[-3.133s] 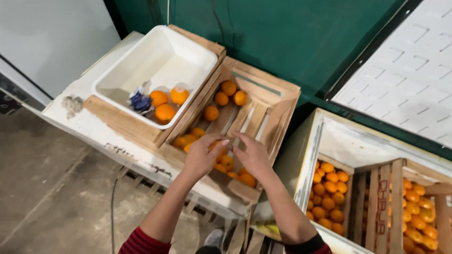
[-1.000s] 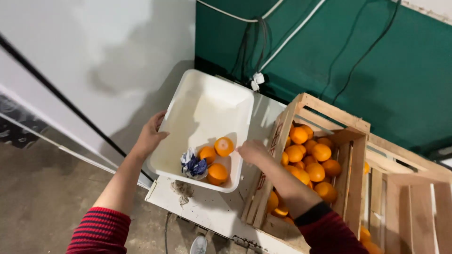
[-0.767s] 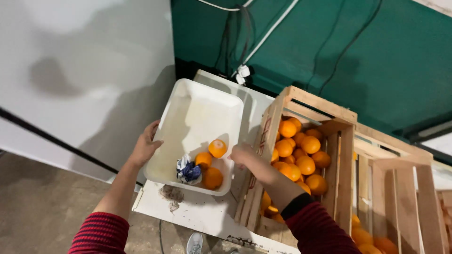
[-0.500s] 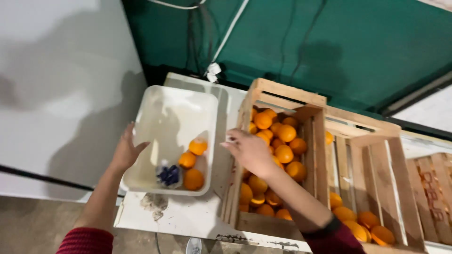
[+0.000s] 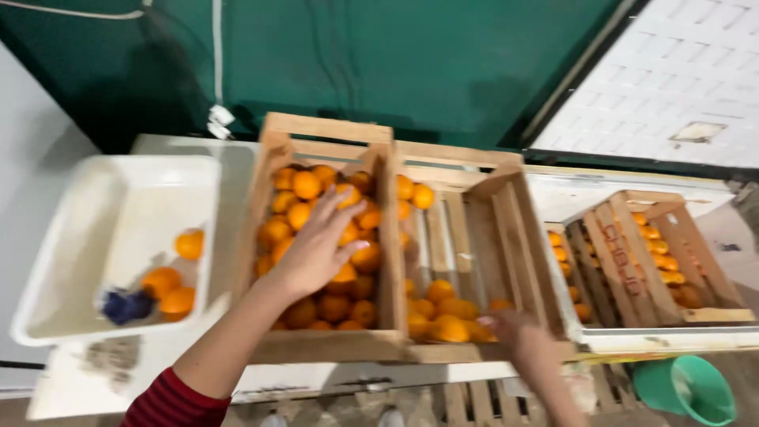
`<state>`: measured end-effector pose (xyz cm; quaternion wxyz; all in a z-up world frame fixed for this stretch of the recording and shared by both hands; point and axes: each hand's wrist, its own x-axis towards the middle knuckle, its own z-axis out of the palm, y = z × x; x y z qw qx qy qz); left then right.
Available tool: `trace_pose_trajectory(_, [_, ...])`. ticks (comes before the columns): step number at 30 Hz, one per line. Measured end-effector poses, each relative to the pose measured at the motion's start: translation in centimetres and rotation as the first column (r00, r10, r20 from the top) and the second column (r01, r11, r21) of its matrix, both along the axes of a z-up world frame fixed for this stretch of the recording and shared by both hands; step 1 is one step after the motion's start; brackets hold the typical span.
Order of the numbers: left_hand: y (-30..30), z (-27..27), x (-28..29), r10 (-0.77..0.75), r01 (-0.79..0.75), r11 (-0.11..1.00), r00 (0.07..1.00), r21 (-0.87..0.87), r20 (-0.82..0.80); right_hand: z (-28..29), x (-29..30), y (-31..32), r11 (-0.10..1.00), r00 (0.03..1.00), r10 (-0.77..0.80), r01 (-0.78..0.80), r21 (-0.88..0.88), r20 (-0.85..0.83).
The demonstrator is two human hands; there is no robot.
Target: Manually inspecting and sorting oranges from one crate into another for quality control.
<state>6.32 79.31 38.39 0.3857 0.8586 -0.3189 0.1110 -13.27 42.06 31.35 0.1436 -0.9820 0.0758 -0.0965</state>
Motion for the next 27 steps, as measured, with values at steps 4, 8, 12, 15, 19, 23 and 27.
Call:
trace_pose_trajectory(4, [-10.0,-0.1,-2.9,-0.137,0.166,0.977,0.971,0.135,-0.198,-1.9,-2.3,-0.2,0.979,0.982,0.189,-0.188,0.079,-0.010])
trace_pose_trajectory(8, [-17.0,-2.6,-2.3,-0.090,0.158,0.949,0.965,0.274,-0.246,-2.5,-2.4,-2.2,0.948,0.948,0.297,-0.307,0.087,0.116])
trace_pose_trajectory(12, [-18.6,-4.2,-2.3,-0.082,0.139,0.939,0.979,0.316,-0.188,-4.2,-2.4,-6.3,0.898,0.870,0.406,-0.436,0.052,0.281])
trace_pose_trajectory(15, [-18.1,-3.4,-1.7,-0.062,0.114,0.929,0.986,0.353,-0.155,-6.9,-1.2,-12.9,0.893,0.844,0.421,-0.450,0.014,0.332])
trace_pose_trajectory(19, [-18.6,-4.7,0.7,-0.019,0.060,0.905,0.995,0.422,-0.101,-7.6,0.7,-21.6,0.925,0.900,0.370,-0.380,-0.004,0.230])
trace_pose_trajectory(23, [-21.9,-7.7,5.1,-0.050,0.056,0.936,0.998,0.347,-0.026,-3.1,0.0,-22.7,0.973,0.933,0.231,-0.229,-0.037,0.275])
trace_pose_trajectory(27, [-25.7,-9.8,11.6,0.112,-0.139,0.950,0.988,0.279,0.110,-7.1,-4.0,-23.8,0.873,0.838,-0.398,0.222,0.433,0.373])
